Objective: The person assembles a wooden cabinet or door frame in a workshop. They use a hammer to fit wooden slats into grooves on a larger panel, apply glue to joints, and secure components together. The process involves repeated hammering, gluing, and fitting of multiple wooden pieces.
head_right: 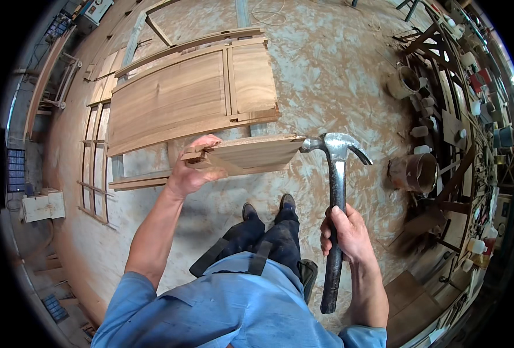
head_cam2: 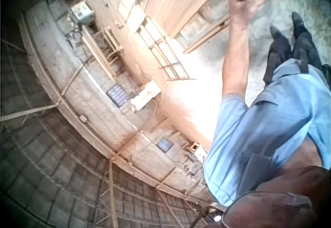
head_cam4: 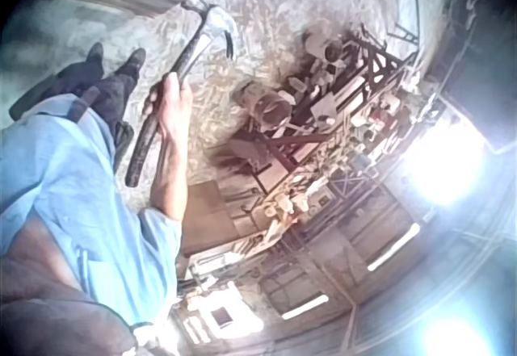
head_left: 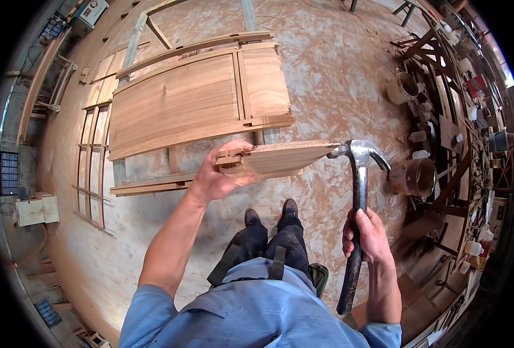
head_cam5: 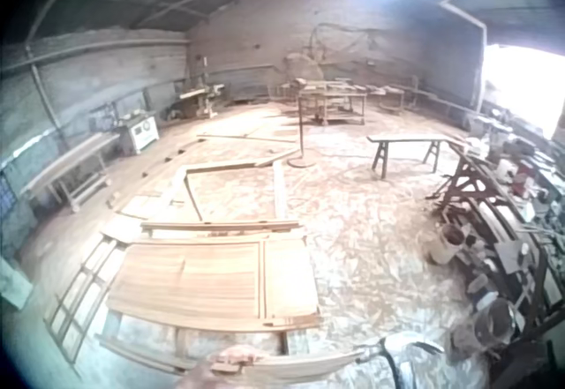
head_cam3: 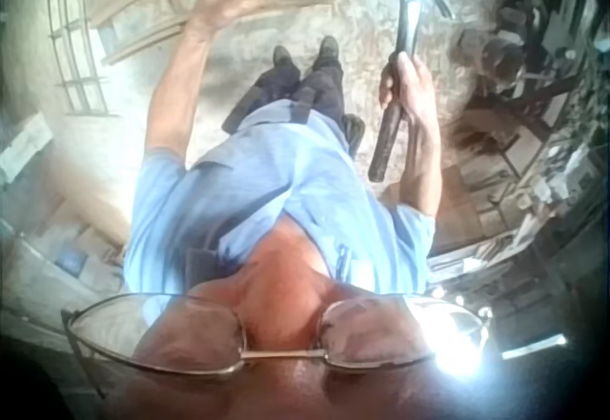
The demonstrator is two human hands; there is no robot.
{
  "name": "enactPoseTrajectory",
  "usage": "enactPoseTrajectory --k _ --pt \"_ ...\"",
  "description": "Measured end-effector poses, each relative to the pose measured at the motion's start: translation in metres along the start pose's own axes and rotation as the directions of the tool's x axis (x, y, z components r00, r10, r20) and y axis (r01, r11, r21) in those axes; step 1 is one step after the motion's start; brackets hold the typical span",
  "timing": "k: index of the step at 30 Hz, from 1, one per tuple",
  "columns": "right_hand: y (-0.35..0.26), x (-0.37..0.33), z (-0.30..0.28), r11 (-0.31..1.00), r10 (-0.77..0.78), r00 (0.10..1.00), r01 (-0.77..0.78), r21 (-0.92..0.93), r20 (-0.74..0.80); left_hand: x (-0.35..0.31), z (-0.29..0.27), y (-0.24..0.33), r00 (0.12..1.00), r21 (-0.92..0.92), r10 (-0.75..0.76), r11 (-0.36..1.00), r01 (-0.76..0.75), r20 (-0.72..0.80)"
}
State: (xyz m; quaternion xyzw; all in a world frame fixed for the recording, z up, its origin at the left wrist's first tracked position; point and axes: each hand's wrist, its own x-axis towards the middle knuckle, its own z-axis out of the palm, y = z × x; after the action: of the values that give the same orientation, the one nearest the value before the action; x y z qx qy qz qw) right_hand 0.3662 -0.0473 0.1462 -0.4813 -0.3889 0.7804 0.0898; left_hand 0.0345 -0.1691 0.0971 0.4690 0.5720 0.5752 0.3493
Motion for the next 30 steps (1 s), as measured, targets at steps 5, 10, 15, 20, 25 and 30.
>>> enactPoseTrajectory --k 5,10,15,20,25,30 --pt "0.002 0.002 -0.007 0.992 -0.009 0.993 0.025 0.125 -0.122 -0.002 0.0 -0.006 0.996 -0.11 0.087 0.99 -0.082 0.033" --pt "0.011 -0.006 -0.006 0.996 0.008 1.0 -0.007 -0.092 0.016 -0.002 0.004 0.002 0.991 -0.083 -0.063 0.994 0.073 0.116" --pt "0.014 -0.004 -0.009 0.999 0.021 0.999 -0.02 0.025 -0.035 0.001 0.008 0.007 0.994 -0.081 -0.051 0.995 0.059 0.092" --pt "0.022 -0.004 -0.006 0.996 0.068 0.994 -0.072 -0.05 -0.087 0.001 0.009 0.004 0.99 0.028 0.08 0.996 -0.083 0.113" --pt "0.026 -0.002 -0.004 0.997 0.074 0.997 -0.074 -0.013 -0.003 0.001 0.007 0.008 0.991 0.07 0.051 0.996 -0.06 0.126" --pt "0.041 0.02 -0.02 0.99 0.143 0.984 -0.141 0.019 -0.103 -0.001 0.01 0.004 0.99 0.025 0.053 0.998 -0.057 0.134"
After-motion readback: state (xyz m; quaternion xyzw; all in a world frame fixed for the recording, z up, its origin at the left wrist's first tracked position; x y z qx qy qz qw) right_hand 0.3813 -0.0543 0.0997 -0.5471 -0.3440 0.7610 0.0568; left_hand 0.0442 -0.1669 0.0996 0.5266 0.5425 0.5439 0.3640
